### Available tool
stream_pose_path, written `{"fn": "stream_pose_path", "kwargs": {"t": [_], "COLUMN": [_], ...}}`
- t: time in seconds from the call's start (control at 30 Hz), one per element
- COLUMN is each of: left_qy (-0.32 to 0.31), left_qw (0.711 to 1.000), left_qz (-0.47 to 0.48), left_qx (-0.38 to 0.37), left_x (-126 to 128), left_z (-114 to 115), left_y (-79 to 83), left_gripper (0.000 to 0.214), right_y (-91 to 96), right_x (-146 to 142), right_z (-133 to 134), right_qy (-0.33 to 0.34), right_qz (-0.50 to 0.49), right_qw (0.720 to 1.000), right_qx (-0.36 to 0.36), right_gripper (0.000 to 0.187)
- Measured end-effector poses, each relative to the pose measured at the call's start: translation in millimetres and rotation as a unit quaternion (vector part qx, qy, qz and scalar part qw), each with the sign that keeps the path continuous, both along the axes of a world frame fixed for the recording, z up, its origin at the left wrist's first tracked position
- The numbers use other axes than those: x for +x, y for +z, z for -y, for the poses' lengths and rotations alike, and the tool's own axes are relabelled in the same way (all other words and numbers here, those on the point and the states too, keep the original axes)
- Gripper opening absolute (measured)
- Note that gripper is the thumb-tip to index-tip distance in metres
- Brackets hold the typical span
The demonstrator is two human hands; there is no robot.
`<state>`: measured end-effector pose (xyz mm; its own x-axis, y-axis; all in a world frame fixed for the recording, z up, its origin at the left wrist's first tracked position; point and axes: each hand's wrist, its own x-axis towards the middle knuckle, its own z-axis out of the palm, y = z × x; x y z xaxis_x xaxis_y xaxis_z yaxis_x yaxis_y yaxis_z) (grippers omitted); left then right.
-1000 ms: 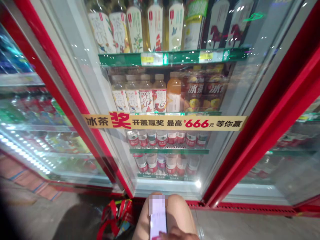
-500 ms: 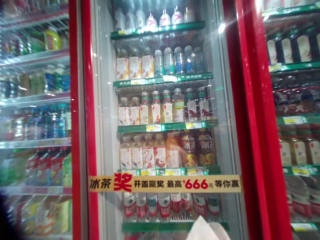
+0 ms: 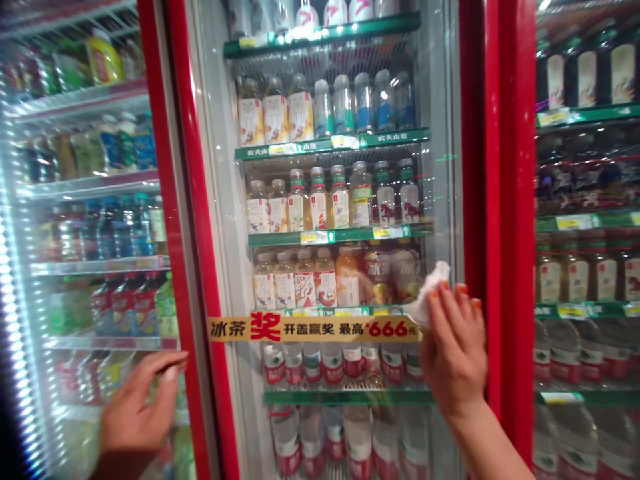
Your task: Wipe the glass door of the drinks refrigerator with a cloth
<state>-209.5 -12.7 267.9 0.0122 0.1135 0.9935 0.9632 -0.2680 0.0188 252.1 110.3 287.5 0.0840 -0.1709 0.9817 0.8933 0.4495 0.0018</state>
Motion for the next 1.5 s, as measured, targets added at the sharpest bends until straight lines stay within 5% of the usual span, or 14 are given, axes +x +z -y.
{"fn": "stream_pose_path", "kwargs": {"t": [0.13,0.23,0.37,0.5,0.63,0.73,0.83,0.93,1.07,1.17,1.23,1.37,1.43,1.5], "left_qy": [-0.020,0.029,0.076,0.081,0.086,0.092,0.086,0.069,0.089,0.091,0.087,0.082,0.074,0.064], "left_qw": [0.998,0.998,0.996,0.995,0.993,0.993,0.990,0.988,0.991,0.991,0.991,0.991,0.992,0.993], "left_qz": [-0.054,-0.062,-0.051,-0.060,-0.073,-0.073,-0.093,-0.107,-0.094,-0.099,-0.101,-0.099,-0.098,-0.098], "left_qx": [0.023,0.004,0.001,0.019,0.027,0.026,0.058,0.092,0.040,0.027,0.026,0.024,0.027,0.028], "left_x": [54,75,76,76,77,70,59,56,66,69,68,64,64,63], "left_z": [-63,-97,-119,-124,-121,-116,-112,-114,-121,-124,-124,-123,-123,-123], "left_y": [2.9,-5.9,-17.5,-17.9,-19.1,-16.4,2.2,31.5,51.8,45.8,39.5,35.3,36.3,37.3], "left_gripper": [0.067,0.081,0.085,0.085,0.085,0.085,0.081,0.082,0.082,0.082,0.083,0.084,0.085,0.085], "right_y": [-24.9,-42.7,-11.9,7.8,-35.7,-32.8,24.8,67.6,23.2,-13.3,-1.2,60.7,61.4,33.9], "right_x": [-42,-35,-6,-53,-112,-88,-46,-57,-119,-109,-72,-33,-52,-78], "right_z": [-15,-25,-37,-37,-29,-31,-40,-42,-29,-29,-38,-47,-39,-29], "right_qy": [-0.014,-0.031,-0.077,-0.046,0.005,-0.003,-0.055,-0.063,-0.001,0.007,-0.017,-0.041,-0.046,-0.044], "right_qz": [0.178,0.284,0.132,0.057,0.293,0.290,0.078,0.001,0.269,0.385,0.282,-0.015,-0.003,0.162], "right_qw": [0.971,0.948,0.972,0.977,0.949,0.948,0.975,0.976,0.953,0.917,0.947,0.974,0.977,0.970], "right_qx": [-0.160,-0.141,-0.179,-0.202,-0.117,-0.131,-0.199,-0.209,-0.136,-0.105,-0.151,-0.222,-0.210,-0.178], "right_gripper": [0.088,0.096,0.083,0.091,0.112,0.106,0.094,0.094,0.108,0.108,0.097,0.082,0.086,0.091]}}
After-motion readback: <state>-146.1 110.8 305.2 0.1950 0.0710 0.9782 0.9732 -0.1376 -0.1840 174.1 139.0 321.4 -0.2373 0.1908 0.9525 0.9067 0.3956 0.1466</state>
